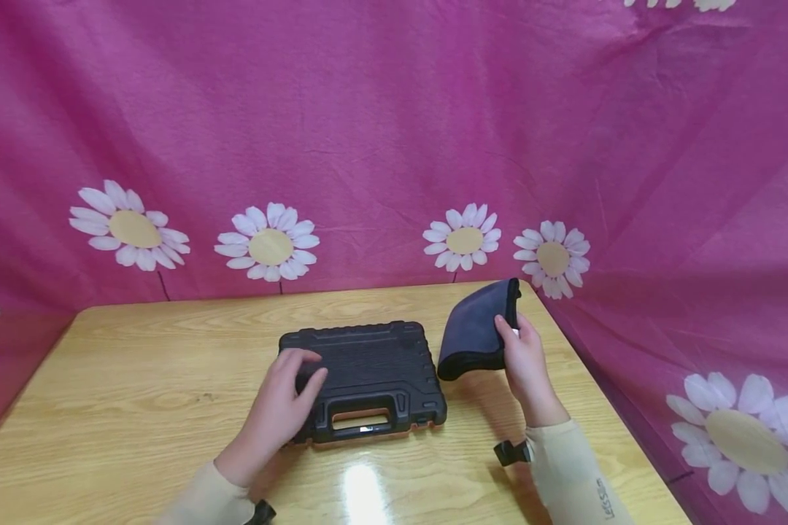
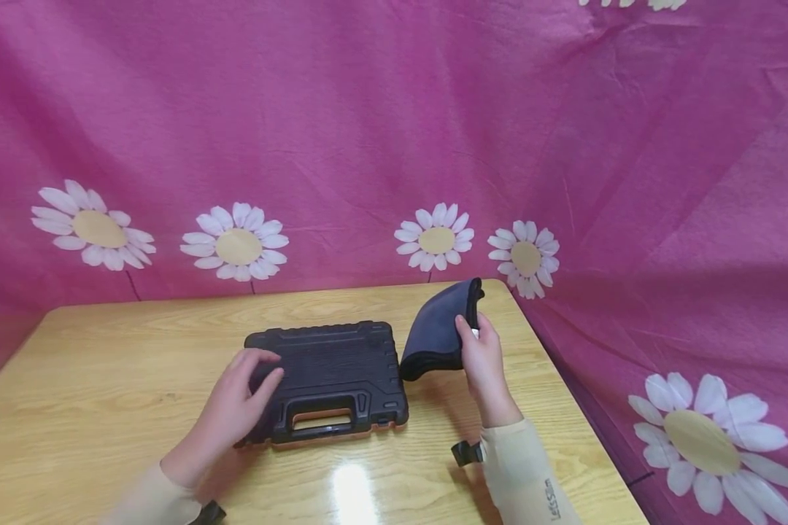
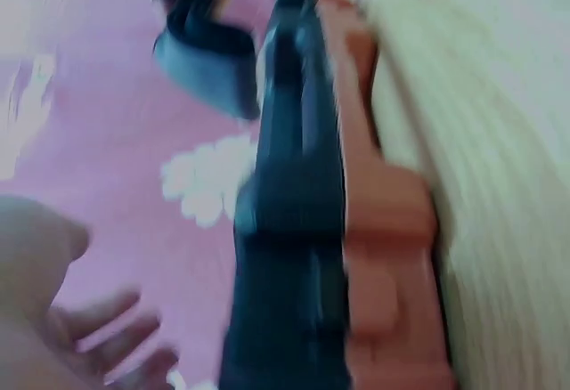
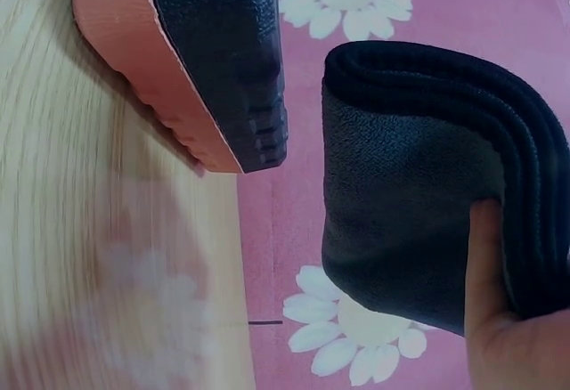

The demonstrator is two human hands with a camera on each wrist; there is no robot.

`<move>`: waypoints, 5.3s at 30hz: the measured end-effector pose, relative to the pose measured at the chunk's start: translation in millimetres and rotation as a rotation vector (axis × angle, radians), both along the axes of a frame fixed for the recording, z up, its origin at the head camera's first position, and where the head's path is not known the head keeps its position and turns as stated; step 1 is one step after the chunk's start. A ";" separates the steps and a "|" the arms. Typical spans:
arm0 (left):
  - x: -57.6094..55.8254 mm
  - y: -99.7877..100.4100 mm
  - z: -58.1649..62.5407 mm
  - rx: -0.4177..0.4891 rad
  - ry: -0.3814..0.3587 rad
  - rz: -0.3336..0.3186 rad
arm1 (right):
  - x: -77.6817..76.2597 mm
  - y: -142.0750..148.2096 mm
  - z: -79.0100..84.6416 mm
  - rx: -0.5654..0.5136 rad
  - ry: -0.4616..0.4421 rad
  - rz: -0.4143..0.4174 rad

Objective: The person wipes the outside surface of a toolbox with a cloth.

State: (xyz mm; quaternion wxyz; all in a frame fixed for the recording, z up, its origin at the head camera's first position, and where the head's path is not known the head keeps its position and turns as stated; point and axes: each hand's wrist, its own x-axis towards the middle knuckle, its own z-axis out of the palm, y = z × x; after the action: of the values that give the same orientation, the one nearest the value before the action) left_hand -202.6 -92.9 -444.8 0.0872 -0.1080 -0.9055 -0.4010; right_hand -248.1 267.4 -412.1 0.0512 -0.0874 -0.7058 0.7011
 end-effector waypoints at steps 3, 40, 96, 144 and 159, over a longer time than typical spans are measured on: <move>-11.7 -16.5 -4.8 0.106 -0.101 0.105 | 0.8 -3.1 1.3 0.033 -0.010 0.001; -28.2 -39.5 -45.3 0.533 -0.490 0.137 | -33.8 -146.6 15.9 1.111 0.406 0.377; -28.4 -39.1 -47.7 0.499 -0.424 0.127 | 21.0 -226.6 0.2 2.044 0.655 0.728; -28.8 -40.2 -48.9 0.445 -0.399 0.139 | 56.0 -194.9 1.1 1.909 0.936 0.832; -30.2 -40.7 -47.8 0.395 -0.434 0.165 | 12.6 -204.7 5.3 1.853 0.737 0.867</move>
State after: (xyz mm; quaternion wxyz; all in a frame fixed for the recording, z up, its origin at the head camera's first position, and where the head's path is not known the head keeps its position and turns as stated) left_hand -232.8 -133.6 -492.6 -0.0566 0.0733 -0.8132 -0.5746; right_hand -235.5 62.7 -406.7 0.0542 0.4576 -0.8726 -0.1621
